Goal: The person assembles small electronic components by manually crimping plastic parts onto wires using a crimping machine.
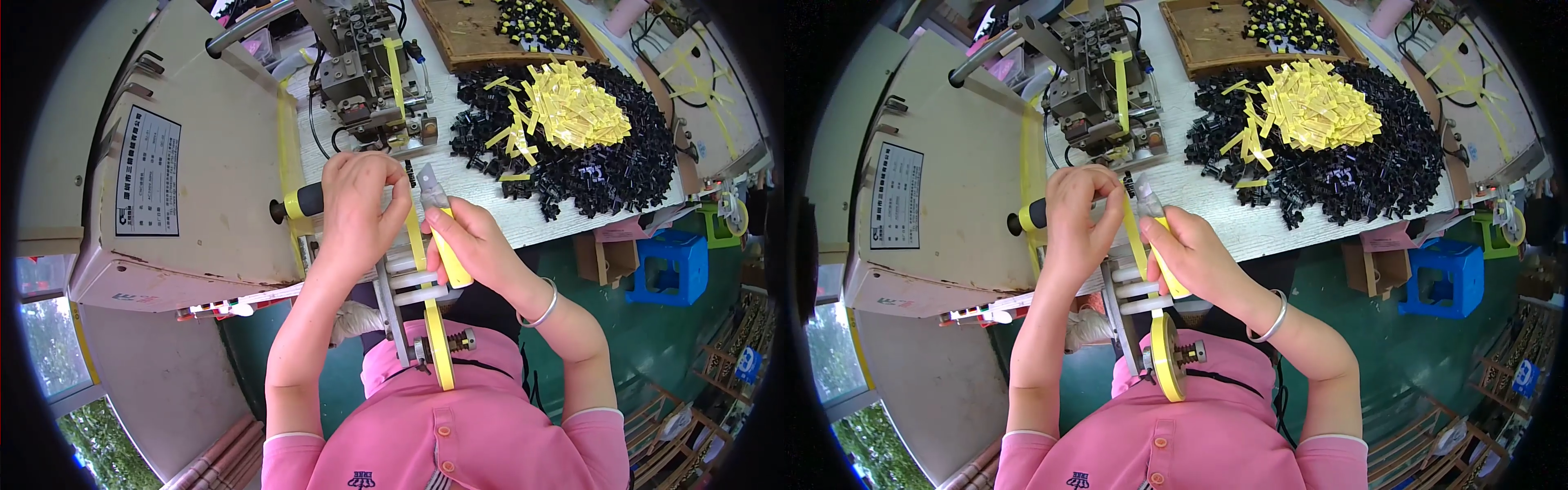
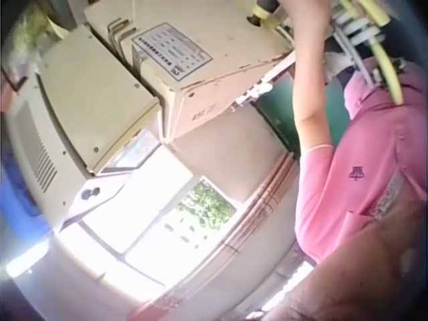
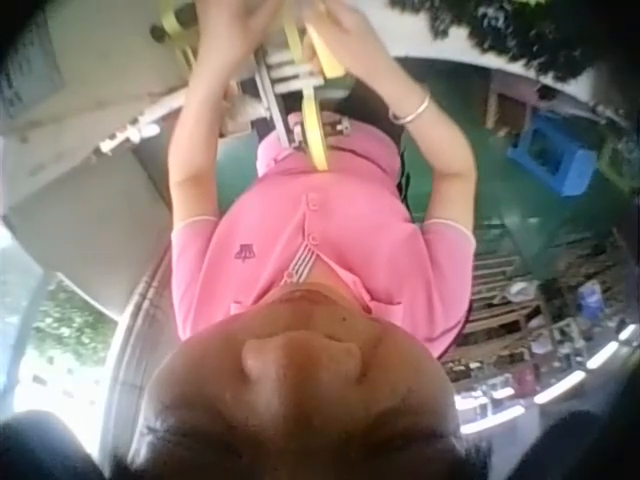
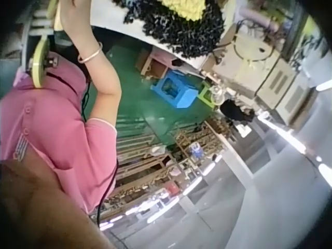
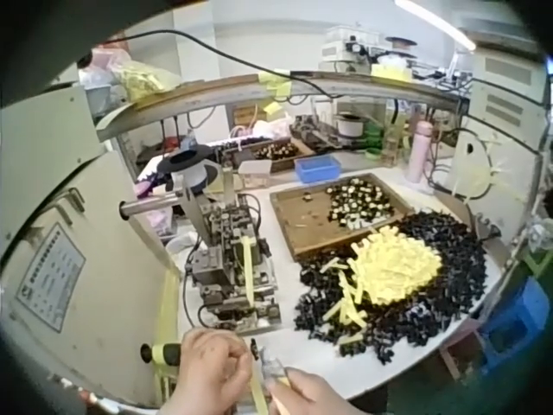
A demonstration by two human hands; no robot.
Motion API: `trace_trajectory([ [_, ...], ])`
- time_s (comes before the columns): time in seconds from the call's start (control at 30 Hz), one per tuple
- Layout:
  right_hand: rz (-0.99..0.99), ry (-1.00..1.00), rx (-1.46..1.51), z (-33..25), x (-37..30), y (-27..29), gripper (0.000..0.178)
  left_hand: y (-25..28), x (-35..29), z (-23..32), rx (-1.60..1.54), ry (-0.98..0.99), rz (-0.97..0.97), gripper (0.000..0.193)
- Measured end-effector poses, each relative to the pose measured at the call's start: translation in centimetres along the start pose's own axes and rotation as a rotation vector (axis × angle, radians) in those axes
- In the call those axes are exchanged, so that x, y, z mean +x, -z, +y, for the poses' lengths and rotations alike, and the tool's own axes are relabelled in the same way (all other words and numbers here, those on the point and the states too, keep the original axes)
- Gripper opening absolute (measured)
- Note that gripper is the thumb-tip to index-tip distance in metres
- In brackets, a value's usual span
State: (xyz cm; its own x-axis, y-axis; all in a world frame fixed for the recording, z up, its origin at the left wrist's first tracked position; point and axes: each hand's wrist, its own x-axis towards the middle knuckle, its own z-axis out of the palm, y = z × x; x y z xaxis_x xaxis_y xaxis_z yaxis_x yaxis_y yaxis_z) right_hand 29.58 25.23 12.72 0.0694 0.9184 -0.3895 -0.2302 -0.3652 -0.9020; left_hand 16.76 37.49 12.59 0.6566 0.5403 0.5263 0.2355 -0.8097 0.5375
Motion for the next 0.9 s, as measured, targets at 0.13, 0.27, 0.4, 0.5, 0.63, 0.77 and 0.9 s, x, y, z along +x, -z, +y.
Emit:
trace_trajectory([
  [0.13, -0.01, -0.013, -0.045, -0.2, 0.1, 0.1, 0.035, 0.1, 0.0, 0.4, 0.024, 0.02, 0.0, 0.015],
  [0.27, -0.012, -0.025, -0.083, -0.3, 0.1, -0.1, 0.035, 0.1, 0.0, 0.5, 0.029, 0.028, 0.014, 0.014],
  [0.4, -0.014, -0.059, -0.137, -0.5, 0.5, -0.6, 0.035, -0.1, 0.0, 0.4, 0.016, 0.025, 0.039, 0.015],
  [0.5, -0.034, -0.097, 0.0, -0.5, 0.6, -0.6, 0.034, -0.2, 0.0, 0.5, 0.008, 0.035, 0.049, 0.015],
  [0.63, -0.057, -0.114, 0.115, 0.1, 1.0, -0.9, 0.034, 0.1, 0.0, 0.3, -0.043, 0.019, 0.016, 0.016],
  [0.77, -0.086, -0.096, 0.153, -0.4, 1.0, -0.7, 0.031, 0.5, 0.1, 0.3, -0.128, -0.032, 0.011, 0.015],
  [0.9, 0.005, -0.033, 0.106, -0.8, 0.1, 0.4, 0.024, 0.6, -1.2, -0.1, -0.32, 0.166, 0.167, 0.015],
])
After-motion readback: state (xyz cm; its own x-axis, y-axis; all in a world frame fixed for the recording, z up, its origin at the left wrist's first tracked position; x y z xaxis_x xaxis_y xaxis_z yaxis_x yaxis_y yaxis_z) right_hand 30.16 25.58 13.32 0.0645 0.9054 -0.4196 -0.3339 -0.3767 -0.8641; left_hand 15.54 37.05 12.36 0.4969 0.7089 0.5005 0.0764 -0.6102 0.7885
